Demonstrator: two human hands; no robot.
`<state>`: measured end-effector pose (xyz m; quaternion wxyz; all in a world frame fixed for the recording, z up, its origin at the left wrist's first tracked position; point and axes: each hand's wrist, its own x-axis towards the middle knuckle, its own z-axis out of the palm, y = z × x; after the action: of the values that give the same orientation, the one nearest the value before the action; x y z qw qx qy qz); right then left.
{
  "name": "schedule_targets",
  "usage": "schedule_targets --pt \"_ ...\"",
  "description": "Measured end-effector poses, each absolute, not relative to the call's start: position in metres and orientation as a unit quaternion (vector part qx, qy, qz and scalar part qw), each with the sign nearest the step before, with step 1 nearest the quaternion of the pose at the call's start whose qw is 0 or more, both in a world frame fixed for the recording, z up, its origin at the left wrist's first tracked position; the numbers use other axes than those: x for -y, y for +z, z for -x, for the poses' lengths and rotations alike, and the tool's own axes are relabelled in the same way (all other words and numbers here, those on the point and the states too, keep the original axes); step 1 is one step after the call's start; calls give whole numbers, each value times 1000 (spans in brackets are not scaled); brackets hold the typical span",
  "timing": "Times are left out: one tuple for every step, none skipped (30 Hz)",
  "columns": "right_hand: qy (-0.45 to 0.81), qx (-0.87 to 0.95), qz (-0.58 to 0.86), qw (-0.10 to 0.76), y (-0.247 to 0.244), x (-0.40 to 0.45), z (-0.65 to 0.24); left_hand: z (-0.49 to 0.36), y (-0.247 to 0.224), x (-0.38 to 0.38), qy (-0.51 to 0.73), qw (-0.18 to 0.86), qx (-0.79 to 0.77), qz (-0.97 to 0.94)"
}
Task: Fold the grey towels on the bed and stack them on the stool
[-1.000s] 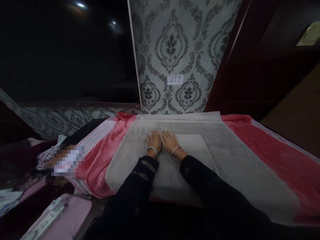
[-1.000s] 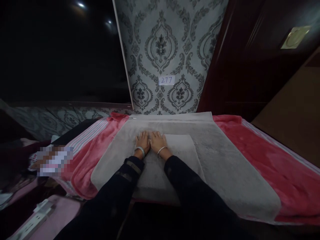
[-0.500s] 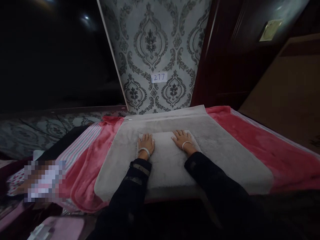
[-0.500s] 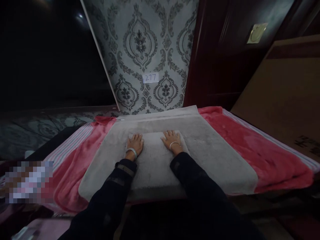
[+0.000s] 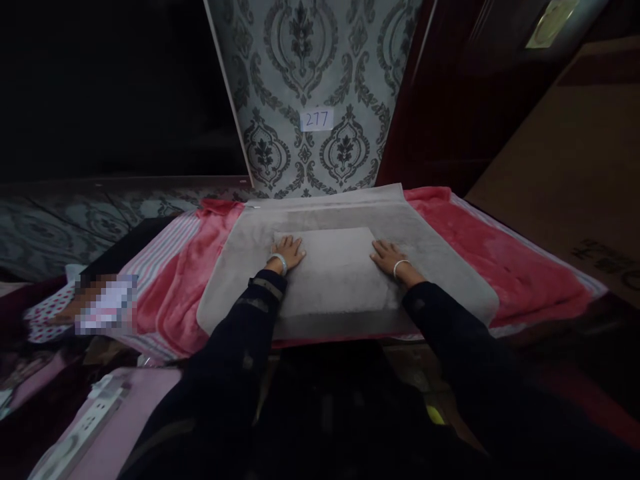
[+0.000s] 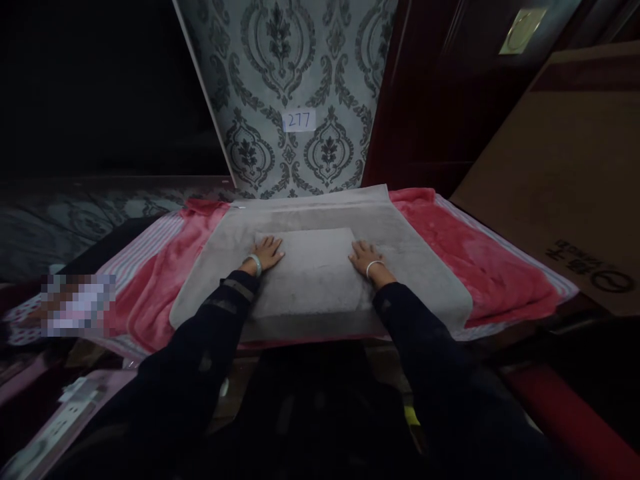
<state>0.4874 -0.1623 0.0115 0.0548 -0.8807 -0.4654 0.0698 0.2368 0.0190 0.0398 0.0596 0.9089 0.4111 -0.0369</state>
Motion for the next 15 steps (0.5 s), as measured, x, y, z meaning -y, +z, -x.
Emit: schedule_targets --pt "45 470 879 65 15 163 -474 -233 41 -9 -37 58 -410 -910" --pt "17 487 870 76 18 162 -457 -230 41 3 -30 53 -406 -912" --pt "-8 515 853 88 19 160 -435 -226 39 16 -16 47 -399 -916" --pt "-23 556 826 94 19 157 -411 -223 36 29 1 41 -388 -921" --pt "-27 599 794 98 17 155 -386 -220 31 42 15 36 -378 -925" --pt "-22 633 768 98 13 153 -363 -218 26 53 25 31 -370 -928" --pt "-15 652 751 97 8 152 -343 -215 21 62 31 25 -367 -929" --pt "-14 663 742 99 3 152 -328 -213 15 69 34 19 -368 -929" --pt "-17 666 739 102 -2 153 -318 -211 11 74 34 13 -372 -927" --pt "-23 663 740 106 -7 157 -314 -210 7 76 34 8 -375 -926" --pt "-32 658 744 110 -11 161 -316 -209 4 77 37 4 -377 -925" --pt "-39 650 750 112 -14 167 -322 -209 3 77 40 0 -377 -925" --pt "-43 639 760 110 -16 173 -331 -209 2 77 42 -2 -376 -926" --pt "-45 624 773 107 -17 181 -343 -209 3 76 42 -3 -376 -926" --pt "-48 607 787 103 -19 189 -355 -209 3 75 41 -4 -376 -926"
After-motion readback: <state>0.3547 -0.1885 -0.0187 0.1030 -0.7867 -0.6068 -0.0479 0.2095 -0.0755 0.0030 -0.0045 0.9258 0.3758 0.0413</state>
